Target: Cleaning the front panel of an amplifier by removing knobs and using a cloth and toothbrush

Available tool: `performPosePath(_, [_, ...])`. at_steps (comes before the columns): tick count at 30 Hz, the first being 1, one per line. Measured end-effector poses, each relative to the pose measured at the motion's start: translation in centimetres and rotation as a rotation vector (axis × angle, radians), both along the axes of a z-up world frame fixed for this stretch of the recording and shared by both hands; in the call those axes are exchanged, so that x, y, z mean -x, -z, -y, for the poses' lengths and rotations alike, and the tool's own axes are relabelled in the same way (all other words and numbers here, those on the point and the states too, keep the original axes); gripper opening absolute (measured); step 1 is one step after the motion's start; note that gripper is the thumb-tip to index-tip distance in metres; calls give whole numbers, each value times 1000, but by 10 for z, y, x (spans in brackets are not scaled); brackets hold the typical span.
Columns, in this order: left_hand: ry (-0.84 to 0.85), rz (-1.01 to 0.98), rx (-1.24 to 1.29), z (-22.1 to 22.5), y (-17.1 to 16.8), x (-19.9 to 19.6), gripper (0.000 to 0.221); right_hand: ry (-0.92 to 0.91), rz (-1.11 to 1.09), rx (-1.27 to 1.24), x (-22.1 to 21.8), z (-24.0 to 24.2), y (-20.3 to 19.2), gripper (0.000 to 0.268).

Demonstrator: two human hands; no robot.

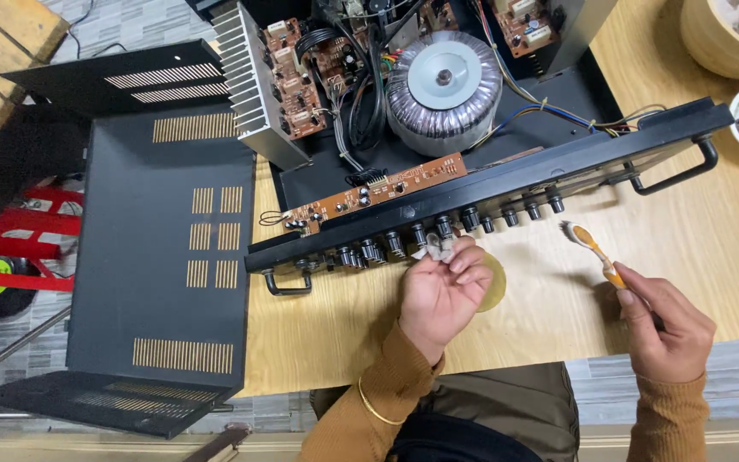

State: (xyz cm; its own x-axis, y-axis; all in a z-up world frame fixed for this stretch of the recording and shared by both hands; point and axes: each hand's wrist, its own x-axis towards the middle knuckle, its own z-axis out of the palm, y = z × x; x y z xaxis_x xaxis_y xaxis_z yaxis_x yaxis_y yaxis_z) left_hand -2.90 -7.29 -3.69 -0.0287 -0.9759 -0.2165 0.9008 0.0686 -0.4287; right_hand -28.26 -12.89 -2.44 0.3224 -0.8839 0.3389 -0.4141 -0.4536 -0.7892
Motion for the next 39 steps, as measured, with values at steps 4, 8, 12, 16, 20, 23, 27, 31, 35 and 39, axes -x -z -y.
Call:
performPosePath(4, [-51,566,-90,-3,13,11,18,11,-11,11,-3,0,-1,23])
performPosePath(8, [-158,1120,-545,-2,4,21,24,25,-28,11,-6,-1,-4,23])
performPosePath(12, [-76,979,-512,-4,-8,13,21,18,-11,0,-6,-3,0,24])
performPosePath(16, [0,549,-294,-1,0,7,18,22,-6,2,-7,-2,-2,24])
performPosePath(20, [-4,321,87,-2,4,2,17,28,5,-13,-6,-2,1,24])
performPosePath(23, [-17,461,117,-3,11,4,15,26,-15,10,-8,-2,-2,24])
performPosePath(27, [-137,861,-302,-10,24,14,21,33,-38,1,-4,-2,2,24])
performPosePath(31, [-84,823,-370,-7,2,4,18,35,-36,16,-4,-1,1,24])
performPosePath(35, [68,403,-142,-7,18,-2,13,41,-47,31,-4,-2,1,22])
performPosePath(39, [33,341,131,-5,15,-1,22,37,-46,21,-5,-1,-2,22])
